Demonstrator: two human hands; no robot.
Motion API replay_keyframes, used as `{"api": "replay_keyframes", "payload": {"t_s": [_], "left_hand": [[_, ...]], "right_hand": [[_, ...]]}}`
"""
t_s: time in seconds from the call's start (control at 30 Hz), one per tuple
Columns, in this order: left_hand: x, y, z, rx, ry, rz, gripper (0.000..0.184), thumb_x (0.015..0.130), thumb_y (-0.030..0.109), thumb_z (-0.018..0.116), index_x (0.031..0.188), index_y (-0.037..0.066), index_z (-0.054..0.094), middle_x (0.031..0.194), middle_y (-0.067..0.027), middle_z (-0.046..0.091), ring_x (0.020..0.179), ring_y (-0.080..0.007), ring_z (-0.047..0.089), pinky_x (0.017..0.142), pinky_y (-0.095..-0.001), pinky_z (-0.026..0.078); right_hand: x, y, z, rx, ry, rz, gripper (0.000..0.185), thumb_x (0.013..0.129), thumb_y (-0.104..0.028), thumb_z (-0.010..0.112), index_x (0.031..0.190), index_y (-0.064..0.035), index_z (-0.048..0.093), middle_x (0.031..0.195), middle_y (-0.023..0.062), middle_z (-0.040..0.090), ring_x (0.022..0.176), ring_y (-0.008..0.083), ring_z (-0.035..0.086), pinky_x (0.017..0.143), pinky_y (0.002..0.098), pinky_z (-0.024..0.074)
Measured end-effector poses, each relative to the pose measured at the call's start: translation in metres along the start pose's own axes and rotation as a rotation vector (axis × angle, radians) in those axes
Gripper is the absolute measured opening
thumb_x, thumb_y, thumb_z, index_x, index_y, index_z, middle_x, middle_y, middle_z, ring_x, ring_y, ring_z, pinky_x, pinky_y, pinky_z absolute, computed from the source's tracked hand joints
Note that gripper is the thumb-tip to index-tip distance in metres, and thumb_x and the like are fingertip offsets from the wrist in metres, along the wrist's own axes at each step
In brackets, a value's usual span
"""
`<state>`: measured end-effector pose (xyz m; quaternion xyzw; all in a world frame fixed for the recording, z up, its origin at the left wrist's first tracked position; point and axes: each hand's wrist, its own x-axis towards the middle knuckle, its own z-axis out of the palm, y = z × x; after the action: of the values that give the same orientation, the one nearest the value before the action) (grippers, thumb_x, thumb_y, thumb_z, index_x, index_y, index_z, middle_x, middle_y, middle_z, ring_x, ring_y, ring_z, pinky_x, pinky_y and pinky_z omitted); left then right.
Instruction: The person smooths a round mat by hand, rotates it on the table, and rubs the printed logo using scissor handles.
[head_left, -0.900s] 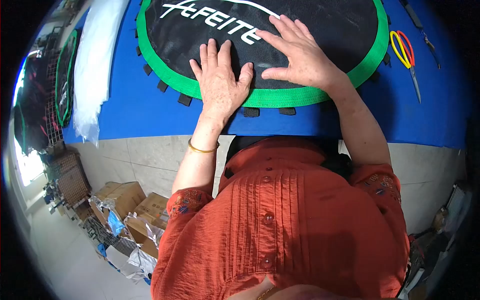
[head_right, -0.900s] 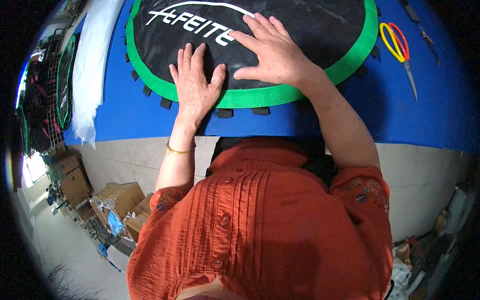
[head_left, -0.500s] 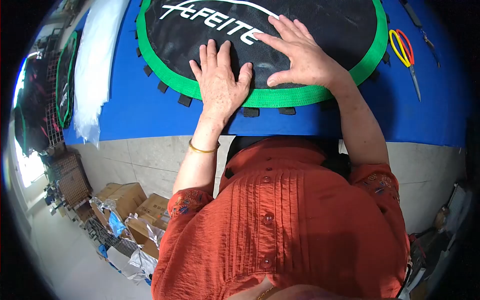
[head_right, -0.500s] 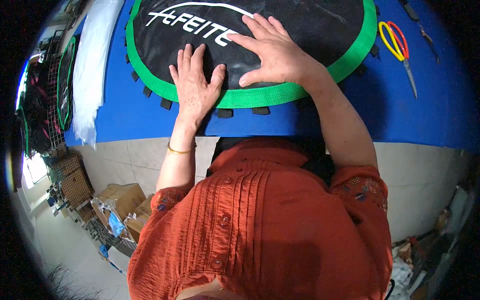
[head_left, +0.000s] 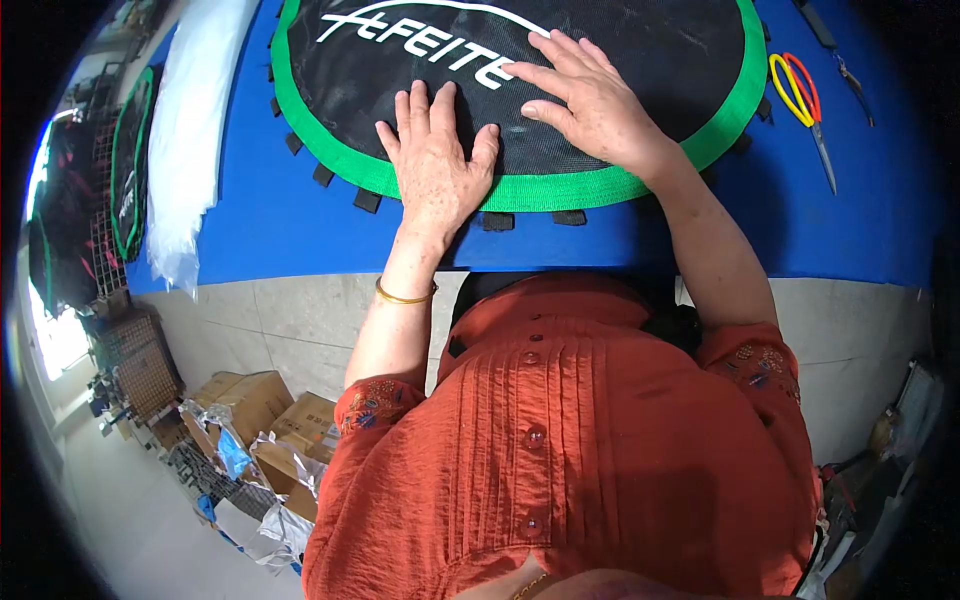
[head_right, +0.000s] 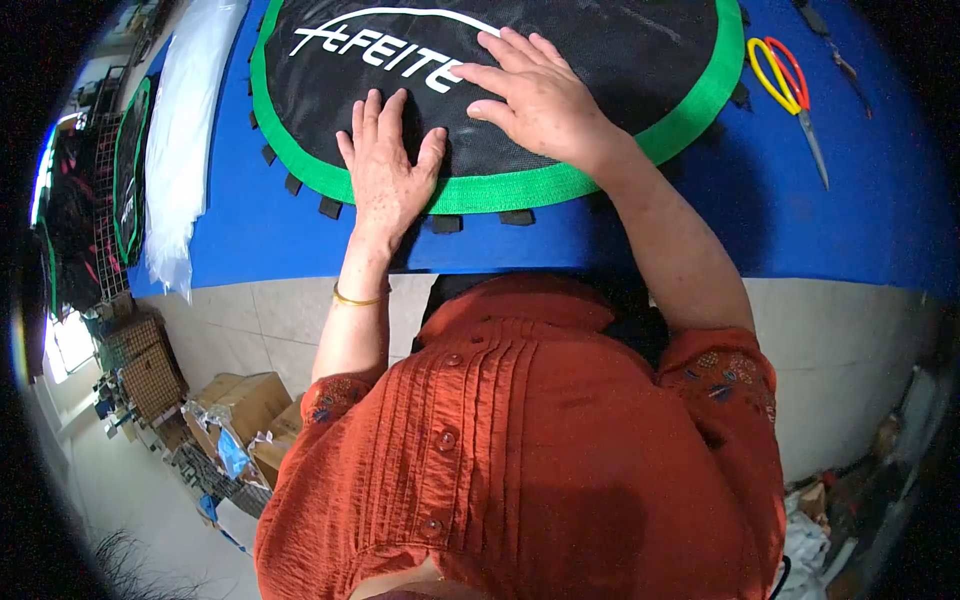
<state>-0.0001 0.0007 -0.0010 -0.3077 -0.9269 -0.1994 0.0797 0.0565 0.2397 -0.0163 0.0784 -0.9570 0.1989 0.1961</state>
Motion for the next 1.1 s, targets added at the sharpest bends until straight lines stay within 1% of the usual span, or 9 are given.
{"api": "replay_keyframes", "payload": {"t_s": [0.07,0.17,0.37,0.47,0.57,0.77,0.87,1.03,1.1], "left_hand": [[-0.001,0.0,0.0,-0.002,-0.004,0.001,0.076,0.096,0.046,0.072,0.156,0.002,0.053,0.166,-0.0326,0.042,0.159,-0.051,0.031,0.128,-0.0727,0.019],[-0.001,0.0,0.0,0.019,0.01,-0.006,0.073,0.098,0.047,0.072,0.157,0.009,0.053,0.167,-0.0292,0.043,0.161,-0.0477,0.032,0.128,-0.0709,0.019],[-0.001,0.001,0.0,0.021,0.009,-0.006,0.072,0.098,0.046,0.072,0.157,0.009,0.053,0.167,-0.0292,0.043,0.16,-0.0478,0.032,0.128,-0.0711,0.02],[-0.001,0.001,0.0,0.033,0.018,0.001,0.072,0.099,0.046,0.072,0.157,0.009,0.053,0.167,-0.0288,0.043,0.16,-0.0479,0.033,0.128,-0.0709,0.02],[-0.001,0.003,-0.001,0.042,0.008,-0.007,0.073,0.099,0.047,0.072,0.157,0.008,0.053,0.167,-0.0284,0.043,0.16,-0.0478,0.034,0.128,-0.0706,0.021],[-0.001,0.005,-0.001,0.055,0.012,-0.021,0.077,0.098,0.053,0.073,0.157,0.008,0.054,0.167,-0.0282,0.044,0.16,-0.0472,0.034,0.129,-0.0694,0.021],[-0.001,0.003,0.0,0.05,0.025,-0.019,0.077,0.098,0.053,0.073,0.156,0.007,0.054,0.167,-0.0284,0.044,0.16,-0.047,0.034,0.129,-0.069,0.021],[-0.001,0.005,-0.003,0.044,0.02,-0.022,0.077,0.098,0.054,0.073,0.156,0.007,0.055,0.166,-0.0292,0.044,0.159,-0.0479,0.034,0.128,-0.0695,0.021],[-0.001,0.004,-0.003,0.04,0.026,-0.017,0.077,0.098,0.053,0.073,0.156,0.006,0.054,0.166,-0.0296,0.044,0.159,-0.0482,0.034,0.128,-0.0697,0.022]], "right_hand": [[0.0,-0.003,-0.001,-0.004,0.0,0.011,0.056,0.101,-0.045,0.073,0.152,-0.026,0.065,0.166,0.0171,0.05,0.158,0.0364,0.041,0.133,0.0525,0.0262],[0.003,-0.011,0.0,-0.05,0.004,0.051,0.061,0.098,-0.051,0.074,0.153,-0.0259,0.065,0.166,0.0173,0.05,0.158,0.0365,0.04,0.133,0.0529,0.0259],[0.003,-0.011,0.005,-0.077,-0.013,0.042,0.068,0.096,-0.056,0.074,0.156,-0.0249,0.062,0.168,0.0185,0.047,0.16,0.0376,0.037,0.133,0.0544,0.0231],[0.002,-0.009,0.001,-0.05,-0.041,0.024,0.067,0.1,-0.052,0.072,0.16,-0.0265,0.057,0.171,0.0196,0.042,0.161,0.0392,0.034,0.133,0.0545,0.0227],[0.002,-0.008,0.004,-0.047,-0.014,0.031,0.061,0.103,-0.051,0.067,0.157,-0.024,0.06,0.168,0.018,0.047,0.16,0.0372,0.037,0.133,0.0546,0.0228],[0.005,-0.008,0.007,-0.153,0.027,0.069,0.06,0.108,-0.046,0.062,0.159,-0.0156,0.056,0.166,0.0133,0.051,0.158,0.0299,0.042,0.132,0.0562,0.0253],[0.006,0.008,0.003,-0.314,0.061,0.142,0.059,0.11,-0.044,0.059,0.159,-0.0117,0.055,0.166,0.0119,0.052,0.157,0.0279,0.044,0.13,0.058,0.0273],[0.0,0.025,-0.003,-0.356,0.203,0.129,0.052,0.106,-0.036,0.067,0.151,-0.0097,0.063,0.155,0.0139,0.063,0.148,0.0318,0.055,0.122,0.0644,0.0367],[-0.004,0.02,-0.011,-0.369,0.167,0.13,0.051,0.106,-0.036,0.067,0.15,-0.0113,0.064,0.155,0.0133,0.063,0.147,0.0314,0.056,0.121,0.0639,0.0374]]}}
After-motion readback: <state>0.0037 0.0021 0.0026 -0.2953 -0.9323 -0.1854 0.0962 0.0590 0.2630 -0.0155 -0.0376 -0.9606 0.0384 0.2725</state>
